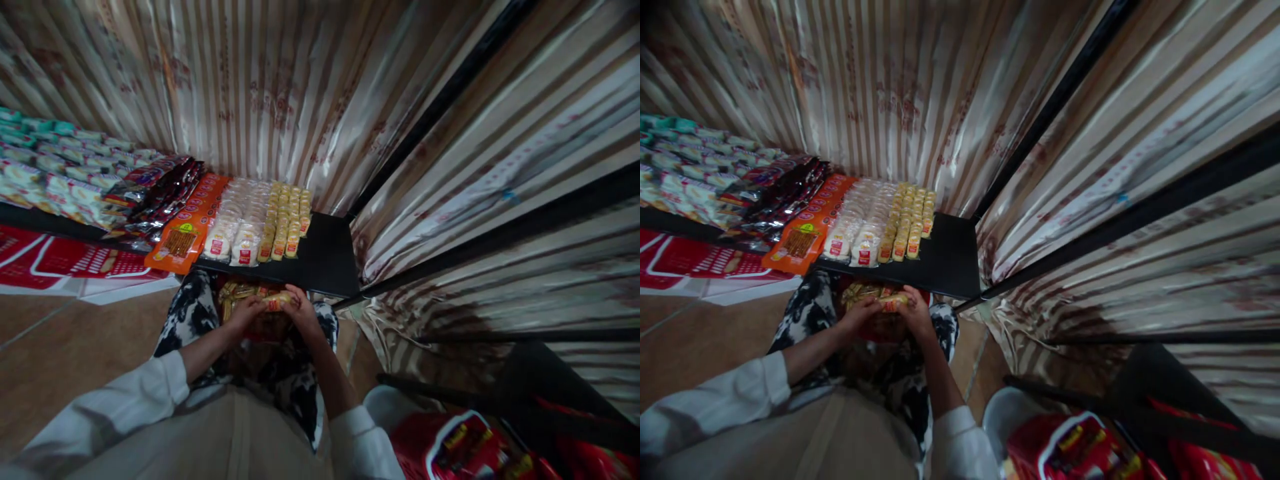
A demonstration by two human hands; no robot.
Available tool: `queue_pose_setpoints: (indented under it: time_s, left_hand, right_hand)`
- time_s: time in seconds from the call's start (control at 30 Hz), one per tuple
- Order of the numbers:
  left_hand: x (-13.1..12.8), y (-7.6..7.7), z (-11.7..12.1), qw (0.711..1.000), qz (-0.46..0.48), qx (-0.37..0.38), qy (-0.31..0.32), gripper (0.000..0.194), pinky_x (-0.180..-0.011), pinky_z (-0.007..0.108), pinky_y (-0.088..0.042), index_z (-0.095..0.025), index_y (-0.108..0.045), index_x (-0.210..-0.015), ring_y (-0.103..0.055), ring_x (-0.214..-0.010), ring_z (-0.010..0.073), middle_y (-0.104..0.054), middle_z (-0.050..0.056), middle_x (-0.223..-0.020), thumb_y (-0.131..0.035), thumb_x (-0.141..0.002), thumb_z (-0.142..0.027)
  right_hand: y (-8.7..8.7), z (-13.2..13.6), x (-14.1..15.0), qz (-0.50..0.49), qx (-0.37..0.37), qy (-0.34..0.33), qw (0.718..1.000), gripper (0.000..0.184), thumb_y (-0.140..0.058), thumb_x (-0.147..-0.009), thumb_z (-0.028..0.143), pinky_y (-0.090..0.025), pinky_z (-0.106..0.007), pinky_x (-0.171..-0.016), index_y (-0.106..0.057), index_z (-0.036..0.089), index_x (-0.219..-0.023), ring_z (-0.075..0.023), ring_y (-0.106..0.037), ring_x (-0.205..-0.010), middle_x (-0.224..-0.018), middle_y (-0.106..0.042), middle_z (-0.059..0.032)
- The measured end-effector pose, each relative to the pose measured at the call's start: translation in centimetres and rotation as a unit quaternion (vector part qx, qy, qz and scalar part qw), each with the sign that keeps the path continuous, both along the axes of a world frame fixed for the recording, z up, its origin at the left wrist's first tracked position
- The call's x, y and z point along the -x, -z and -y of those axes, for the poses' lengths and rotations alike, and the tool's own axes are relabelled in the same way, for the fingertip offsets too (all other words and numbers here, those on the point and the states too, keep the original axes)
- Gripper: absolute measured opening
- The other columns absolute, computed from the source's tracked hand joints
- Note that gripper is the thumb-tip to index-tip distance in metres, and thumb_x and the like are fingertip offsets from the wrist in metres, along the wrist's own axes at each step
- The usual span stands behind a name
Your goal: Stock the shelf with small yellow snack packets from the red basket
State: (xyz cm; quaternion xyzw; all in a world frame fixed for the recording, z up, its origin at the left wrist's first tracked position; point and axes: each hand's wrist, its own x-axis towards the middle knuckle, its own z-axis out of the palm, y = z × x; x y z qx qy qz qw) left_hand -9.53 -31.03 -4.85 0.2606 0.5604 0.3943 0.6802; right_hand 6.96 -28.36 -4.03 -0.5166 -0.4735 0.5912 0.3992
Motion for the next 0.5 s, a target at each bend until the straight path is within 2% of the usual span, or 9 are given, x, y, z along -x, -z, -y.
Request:
queue_pose_setpoints:
  time_s: [0.1,0.2,0.33,0.5]
  left_hand:
    - [-0.7,0.0,0.1,0.997,0.073,0.007,0.003,0.044,-0.065,0.027,-0.05,-0.015,-0.062,-0.087,-0.065,-0.067,0.0159,-0.069,0.003,-0.077,-0.075,-0.057,-0.044]
    - [-1.8,-0.2,0.2,0.991,0.132,-0.002,-0.022,0.044,-0.071,0.027,-0.051,-0.013,-0.064,-0.087,-0.066,-0.073,0.0165,-0.071,0.006,-0.084,-0.078,-0.057,-0.041]
    - [-3.4,-0.8,0.0,0.983,0.174,-0.008,-0.06,0.036,-0.074,0.025,-0.051,-0.012,-0.063,-0.081,-0.066,-0.075,0.0154,-0.07,0.006,-0.084,-0.079,-0.058,-0.036]
    - [-5.4,-2.2,-1.0,0.98,0.192,-0.014,-0.041,0.033,-0.072,0.026,-0.051,-0.012,-0.062,-0.083,-0.066,-0.075,0.0151,-0.07,0.007,-0.083,-0.076,-0.063,-0.035]
  right_hand:
    - [-0.6,0.2,0.4,-0.04,0.023,0.066,0.997,0.057,-0.07,-0.063,0.035,-0.051,-0.034,-0.086,-0.052,0.018,-0.115,-0.0196,-0.064,-0.094,-0.108,-0.065,-0.0092]
    - [-0.6,0.6,0.9,-0.08,0.035,0.128,0.988,0.053,-0.074,-0.06,0.035,-0.051,-0.034,-0.085,-0.055,0.018,-0.106,-0.0199,-0.064,-0.093,-0.101,-0.067,-0.0075]
    - [-0.5,1.1,1.1,-0.092,0.031,0.128,0.987,0.04,-0.074,-0.059,0.034,-0.051,-0.032,-0.082,-0.058,0.018,-0.093,-0.0191,-0.065,-0.086,-0.09,-0.069,-0.0049]
    - [-0.8,0.6,0.0,-0.077,0.006,0.142,0.987,0.037,-0.068,-0.066,0.036,-0.051,-0.029,-0.078,-0.057,0.019,-0.097,-0.0182,-0.066,-0.085,-0.091,-0.07,-0.0043]
